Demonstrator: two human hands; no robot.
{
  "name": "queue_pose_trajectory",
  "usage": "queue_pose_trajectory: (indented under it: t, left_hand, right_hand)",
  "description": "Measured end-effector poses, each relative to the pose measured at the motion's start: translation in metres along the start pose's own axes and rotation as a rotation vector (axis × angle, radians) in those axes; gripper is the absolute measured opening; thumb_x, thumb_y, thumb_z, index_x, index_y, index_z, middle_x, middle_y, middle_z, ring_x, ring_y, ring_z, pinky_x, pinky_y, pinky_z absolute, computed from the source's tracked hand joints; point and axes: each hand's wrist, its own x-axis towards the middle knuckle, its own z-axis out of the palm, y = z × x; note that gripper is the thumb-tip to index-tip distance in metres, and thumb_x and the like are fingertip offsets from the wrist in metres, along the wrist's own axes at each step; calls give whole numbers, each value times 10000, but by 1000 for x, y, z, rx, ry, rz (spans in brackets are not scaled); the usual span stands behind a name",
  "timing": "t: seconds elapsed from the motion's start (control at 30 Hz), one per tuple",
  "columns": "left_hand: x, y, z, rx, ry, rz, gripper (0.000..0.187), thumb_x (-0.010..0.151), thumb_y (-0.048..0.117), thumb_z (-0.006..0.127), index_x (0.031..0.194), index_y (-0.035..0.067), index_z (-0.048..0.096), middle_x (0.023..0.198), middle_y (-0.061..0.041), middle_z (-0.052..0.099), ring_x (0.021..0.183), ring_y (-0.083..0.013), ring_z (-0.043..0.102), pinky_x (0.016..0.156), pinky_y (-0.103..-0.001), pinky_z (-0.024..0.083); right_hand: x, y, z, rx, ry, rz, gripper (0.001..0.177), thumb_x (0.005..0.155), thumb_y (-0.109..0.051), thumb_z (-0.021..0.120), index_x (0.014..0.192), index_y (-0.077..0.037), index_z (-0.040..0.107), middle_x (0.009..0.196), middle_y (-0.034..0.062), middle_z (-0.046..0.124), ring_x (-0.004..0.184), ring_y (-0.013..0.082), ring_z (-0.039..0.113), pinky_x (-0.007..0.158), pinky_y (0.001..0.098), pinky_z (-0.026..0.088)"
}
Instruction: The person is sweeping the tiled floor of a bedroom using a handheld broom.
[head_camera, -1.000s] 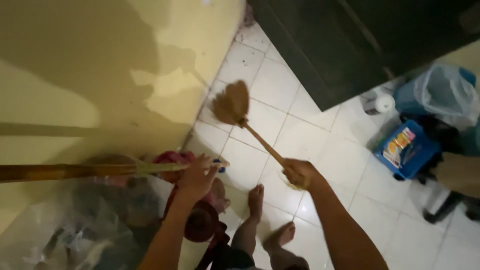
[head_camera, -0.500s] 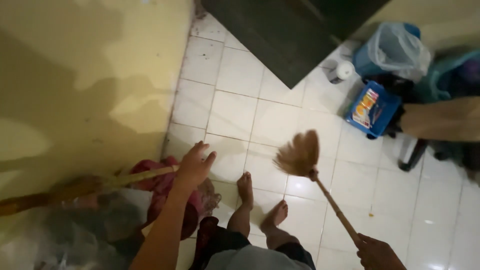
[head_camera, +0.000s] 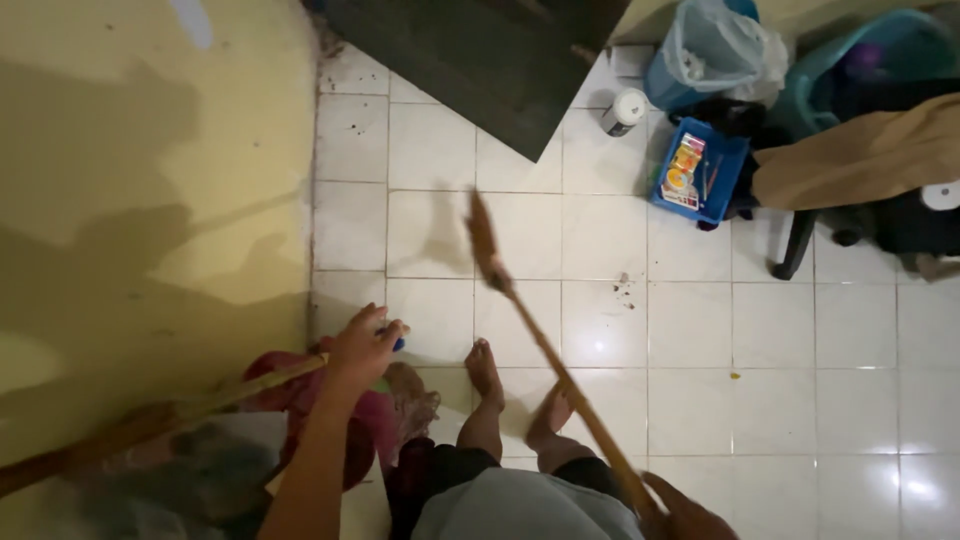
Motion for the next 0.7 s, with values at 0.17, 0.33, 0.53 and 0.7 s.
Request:
queue_pose_trajectory:
  t: [0.17,0.33,0.53,0.7]
  left_hand:
    - [30,13,4,285,42,165,582,970,463,626,1362,32,614,1492,-216,528,1358,-387,526,1132,-418,421]
    - [54,127,-11,450,-50,281,581,992,432,573,1418,38,554,1583,-191,402,1496,-331,334,1191,-439,312]
    - [96,304,-15,755,67,723,492,982,284,625,1323,-69,580,1599,-262,327,1512,-378,255,1154,-524,300]
    - [150,418,13,804,255,1125,378,968,127,650,1290,-71,640,1458,-279,512,1403,-402,421,1137,-577,338]
  right_hand:
    - [0,-176,-44,339,-176,93,534,972,-313,670,1466,-156,541,839,121,725,638,171,660,567,327,529]
    - [87,-116,-36,956,-191,189,485,960,-129,578,1440,-59,575,723,64,594,462,151,447,401,321,368]
    - [122,69,-54,258,-278,-129,169,959,-169,534,1100,-88,580,722,43,603,570,173,624,472,307,533]
    - [78,152,-75,1343,1,134,210,932,-85,461,1116,-21,540,702,91,499,507,205,475,407,339,390]
